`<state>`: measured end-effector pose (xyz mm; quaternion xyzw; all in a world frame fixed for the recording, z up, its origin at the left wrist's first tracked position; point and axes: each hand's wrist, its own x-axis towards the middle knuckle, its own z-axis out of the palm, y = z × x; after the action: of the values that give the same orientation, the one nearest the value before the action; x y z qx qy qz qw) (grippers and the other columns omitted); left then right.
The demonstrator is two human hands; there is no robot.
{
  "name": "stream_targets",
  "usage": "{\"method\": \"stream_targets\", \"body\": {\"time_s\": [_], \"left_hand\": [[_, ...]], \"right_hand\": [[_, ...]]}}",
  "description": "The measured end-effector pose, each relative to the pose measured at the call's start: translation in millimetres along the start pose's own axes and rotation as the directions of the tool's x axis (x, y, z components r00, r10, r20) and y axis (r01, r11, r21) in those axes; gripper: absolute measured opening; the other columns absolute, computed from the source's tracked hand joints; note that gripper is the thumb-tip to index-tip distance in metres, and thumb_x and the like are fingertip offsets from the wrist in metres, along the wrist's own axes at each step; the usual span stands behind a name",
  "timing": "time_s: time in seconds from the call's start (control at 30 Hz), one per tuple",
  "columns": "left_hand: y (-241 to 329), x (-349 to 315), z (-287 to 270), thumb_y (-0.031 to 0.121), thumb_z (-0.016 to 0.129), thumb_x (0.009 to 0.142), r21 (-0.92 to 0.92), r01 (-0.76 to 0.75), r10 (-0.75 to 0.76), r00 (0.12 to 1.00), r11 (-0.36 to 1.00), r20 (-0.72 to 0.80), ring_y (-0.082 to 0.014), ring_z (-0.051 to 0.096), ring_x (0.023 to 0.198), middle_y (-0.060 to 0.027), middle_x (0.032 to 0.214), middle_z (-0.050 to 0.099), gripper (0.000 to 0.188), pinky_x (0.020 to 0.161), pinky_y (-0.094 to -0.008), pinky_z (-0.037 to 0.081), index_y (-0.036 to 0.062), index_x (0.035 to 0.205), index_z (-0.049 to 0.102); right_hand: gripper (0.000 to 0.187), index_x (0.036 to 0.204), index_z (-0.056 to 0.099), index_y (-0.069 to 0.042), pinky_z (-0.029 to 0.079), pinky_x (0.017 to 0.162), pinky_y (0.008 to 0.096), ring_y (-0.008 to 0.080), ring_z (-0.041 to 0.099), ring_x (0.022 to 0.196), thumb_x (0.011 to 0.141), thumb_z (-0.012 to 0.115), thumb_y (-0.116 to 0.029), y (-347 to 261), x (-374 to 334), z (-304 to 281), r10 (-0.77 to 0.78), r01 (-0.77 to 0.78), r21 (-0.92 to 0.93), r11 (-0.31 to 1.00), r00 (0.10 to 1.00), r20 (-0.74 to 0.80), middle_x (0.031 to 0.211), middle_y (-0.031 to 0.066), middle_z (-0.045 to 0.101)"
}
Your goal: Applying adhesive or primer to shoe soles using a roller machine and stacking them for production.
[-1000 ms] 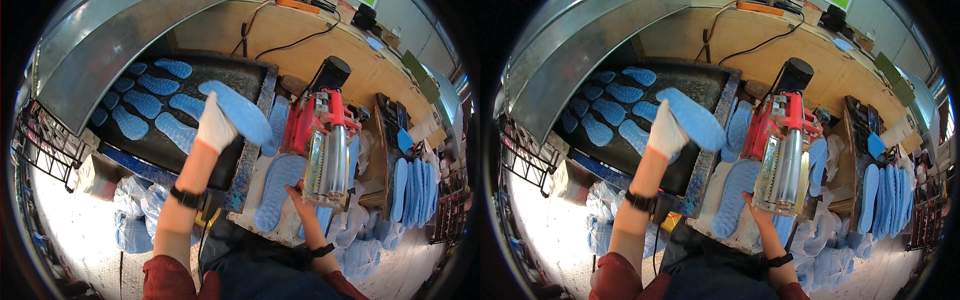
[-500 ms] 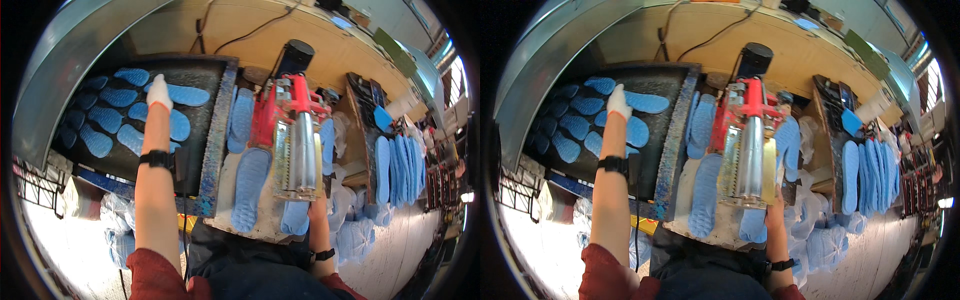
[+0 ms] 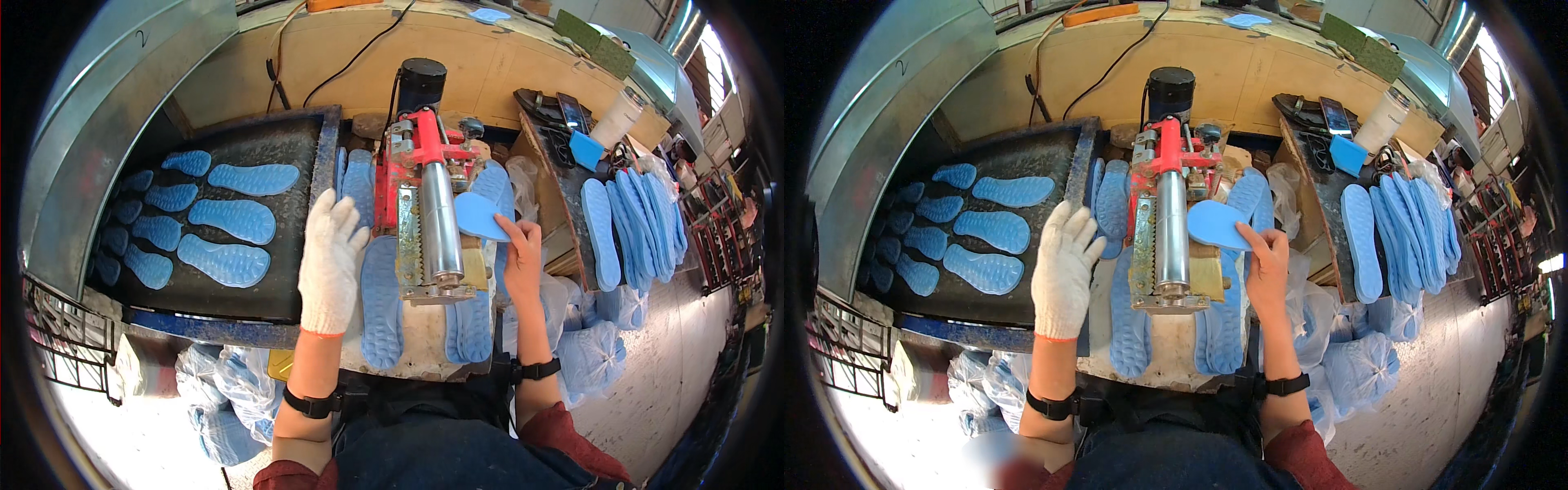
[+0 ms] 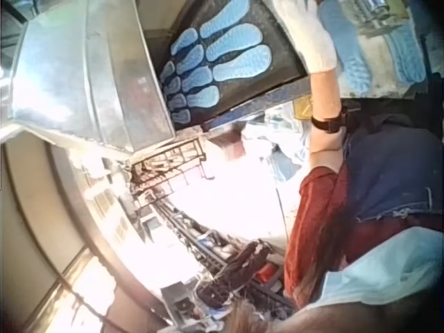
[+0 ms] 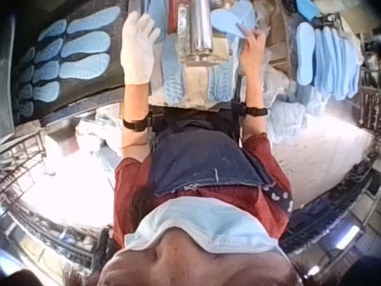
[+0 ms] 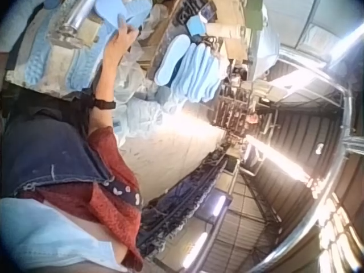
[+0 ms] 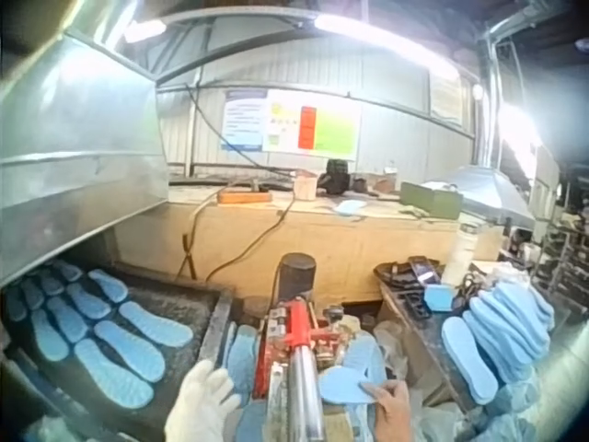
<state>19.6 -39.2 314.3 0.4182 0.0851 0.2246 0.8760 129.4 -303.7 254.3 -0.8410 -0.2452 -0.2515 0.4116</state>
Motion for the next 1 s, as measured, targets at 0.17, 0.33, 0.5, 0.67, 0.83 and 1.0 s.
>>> {"method": "stream_targets", "body": {"time_s": [0.17, 0.33, 0.5, 0.67, 0.83, 1.0], "left_hand": [[-3.5, 4.1, 30.7, 0.048, 0.039, 0.097, 0.015, -0.05, 0.046, 0.977, 0.999, 0.207, -0.0365, 0.02, 0.14, -0.0251, 0.15, 0.021, 0.071, 0.113, -0.0467, 0.018, 0.0022, 0.147, 0.018], [-12.2, 29.0, 49.8, 0.048, 0.036, 0.098, 0.044, -0.078, 0.066, 0.973, 0.996, 0.223, -0.0352, 0.014, 0.142, -0.0254, 0.152, 0.015, 0.07, 0.115, -0.0454, 0.015, 0.0029, 0.148, 0.016], [-27.2, 49.0, 44.6, 0.042, 0.03, 0.101, 0.183, -0.097, 0.069, 0.986, 0.978, 0.153, -0.0332, 0.02, 0.141, -0.0235, 0.15, 0.022, 0.061, 0.115, -0.0437, 0.019, 0.0035, 0.147, 0.02], [-44.3, 55.6, 19.8, 0.047, 0.027, 0.1, 0.287, -0.13, 0.102, 0.989, 0.949, 0.11, -0.0338, 0.029, 0.136, -0.0228, 0.142, 0.033, 0.062, 0.114, -0.0424, 0.023, 0.0063, 0.147, 0.021], [-54.7, 44.4, -2.9, 0.055, 0.027, 0.098, 0.202, 0.112, -0.122, 0.992, 0.973, 0.038, -0.03, 0.043, 0.119, -0.0172, 0.13, 0.041, 0.068, 0.105, -0.0417, 0.034, 0.009, 0.148, 0.021], [-39.7, 18.9, -23.6, 0.057, 0.027, 0.098, 0.401, 0.263, -0.326, 0.94, 0.878, 0.097, -0.0247, 0.044, 0.122, -0.0144, 0.131, 0.045, 0.071, 0.107, -0.0362, 0.031, 0.0063, 0.147, 0.025]], "right_hand": [[0.049, 0.125, 0.059, -0.013, 0.042, 0.086, 0.0292, 0.0251, 0.053, 0.096, 0.082, 0.051, 0.01, -14.6, 17.2, -1.7, -0.148, 0.148, 0.006, 0.989, 0.987, 0.064, 0.108, 0.0117, 0.052], [0.051, 0.132, 0.051, -0.012, 0.044, 0.086, 0.034, 0.028, 0.054, 0.1, 0.083, 0.06, 0.0, -20.2, 9.6, 0.9, -0.055, 0.047, 0.087, 0.995, 0.994, 0.097, 0.111, 0.013, 0.054], [0.049, 0.131, 0.05, -0.009, 0.044, 0.087, 0.0369, 0.03, 0.054, 0.101, 0.084, 0.064, -0.01, -0.1, -20.9, 7.2, 0.124, -0.132, 0.137, 0.982, 0.99, 0.064, 0.111, 0.0138, 0.056], [0.043, 0.125, 0.051, -0.005, 0.04, 0.093, 0.0407, 0.0325, 0.052, 0.106, 0.084, 0.062, -0.009, 33.1, -63.3, 23.8, 0.167, -0.17, 0.005, 0.985, 0.971, 0.169, 0.115, 0.0148, 0.056], [0.029, 0.105, 0.061, -0.002, 0.039, 0.093, 0.0461, 0.0385, 0.049, 0.107, 0.077, 0.06, -0.004, 37.2, -93.2, 49.4, 0.009, 0.033, -0.193, 0.981, 0.977, 0.215, 0.115, 0.0166, 0.055], [0.034, 0.108, 0.062, -0.005, 0.039, 0.092, 0.0471, 0.0384, 0.049, 0.107, 0.074, 0.059, -0.001, 31.7, -99.1, 58.6, 0.03, 0.012, -0.255, 0.967, 0.987, 0.158, 0.115, 0.0168, 0.055]]}}
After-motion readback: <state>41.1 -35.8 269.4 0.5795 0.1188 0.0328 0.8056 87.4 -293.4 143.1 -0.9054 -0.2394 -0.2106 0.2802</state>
